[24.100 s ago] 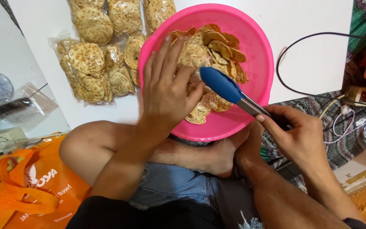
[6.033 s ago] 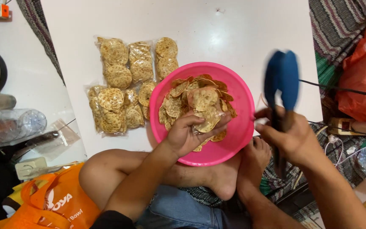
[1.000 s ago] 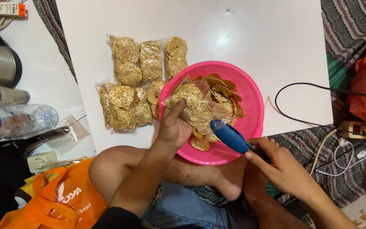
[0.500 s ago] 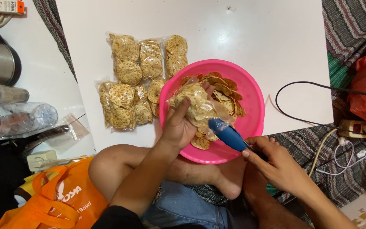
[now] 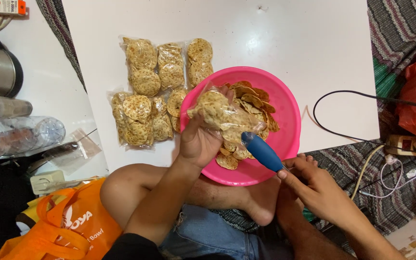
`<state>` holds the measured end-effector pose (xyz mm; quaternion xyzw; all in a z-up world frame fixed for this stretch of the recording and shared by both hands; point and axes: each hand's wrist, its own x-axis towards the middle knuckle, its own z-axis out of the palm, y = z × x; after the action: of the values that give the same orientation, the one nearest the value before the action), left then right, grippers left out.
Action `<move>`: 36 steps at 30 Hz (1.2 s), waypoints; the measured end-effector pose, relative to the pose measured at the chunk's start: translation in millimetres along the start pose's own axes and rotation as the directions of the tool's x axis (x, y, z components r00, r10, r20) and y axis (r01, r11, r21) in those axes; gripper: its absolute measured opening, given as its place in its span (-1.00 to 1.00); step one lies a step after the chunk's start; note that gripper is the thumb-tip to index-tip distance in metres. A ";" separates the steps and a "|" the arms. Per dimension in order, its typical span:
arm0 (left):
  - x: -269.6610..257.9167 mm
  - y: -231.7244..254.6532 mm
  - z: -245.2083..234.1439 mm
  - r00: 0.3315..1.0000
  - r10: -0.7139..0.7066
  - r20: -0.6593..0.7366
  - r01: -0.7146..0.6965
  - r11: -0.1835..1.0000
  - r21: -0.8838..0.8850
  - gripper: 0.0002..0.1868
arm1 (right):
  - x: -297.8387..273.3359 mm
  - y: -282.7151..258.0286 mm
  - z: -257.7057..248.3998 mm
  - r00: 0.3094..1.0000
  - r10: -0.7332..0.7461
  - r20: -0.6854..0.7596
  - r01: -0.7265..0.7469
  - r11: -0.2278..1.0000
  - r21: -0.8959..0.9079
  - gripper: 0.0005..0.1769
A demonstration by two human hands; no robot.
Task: Packaging thin chips into small plastic bags using tongs and hands while sitting on the floor.
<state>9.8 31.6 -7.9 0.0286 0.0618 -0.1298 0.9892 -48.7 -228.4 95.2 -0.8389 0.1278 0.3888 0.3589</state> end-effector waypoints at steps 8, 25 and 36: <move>0.0 -9.2 22.9 0.963 -0.121 -0.241 0.127 0.992 0.011 0.09 | 8.0 14.1 10.0 0.992 -0.128 -0.003 0.128 0.990 0.056 -0.69; 8.6 57.9 16.9 0.986 0.158 -0.044 -0.148 0.971 0.188 -0.12 | 0.1 6.1 -27.5 0.991 -0.083 -0.107 0.044 0.944 -0.327 -0.43; 8.5 65.8 3.1 0.987 0.160 -0.021 -0.154 0.973 0.170 -0.31 | 4.8 -21.7 -19.9 0.795 -0.591 -0.135 0.224 0.494 -0.840 -0.29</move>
<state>35.4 92.7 -3.2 0.1188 0.0652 -0.0555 0.9892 -23.7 -226.6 111.2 -0.9737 -0.1932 0.1208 -0.0005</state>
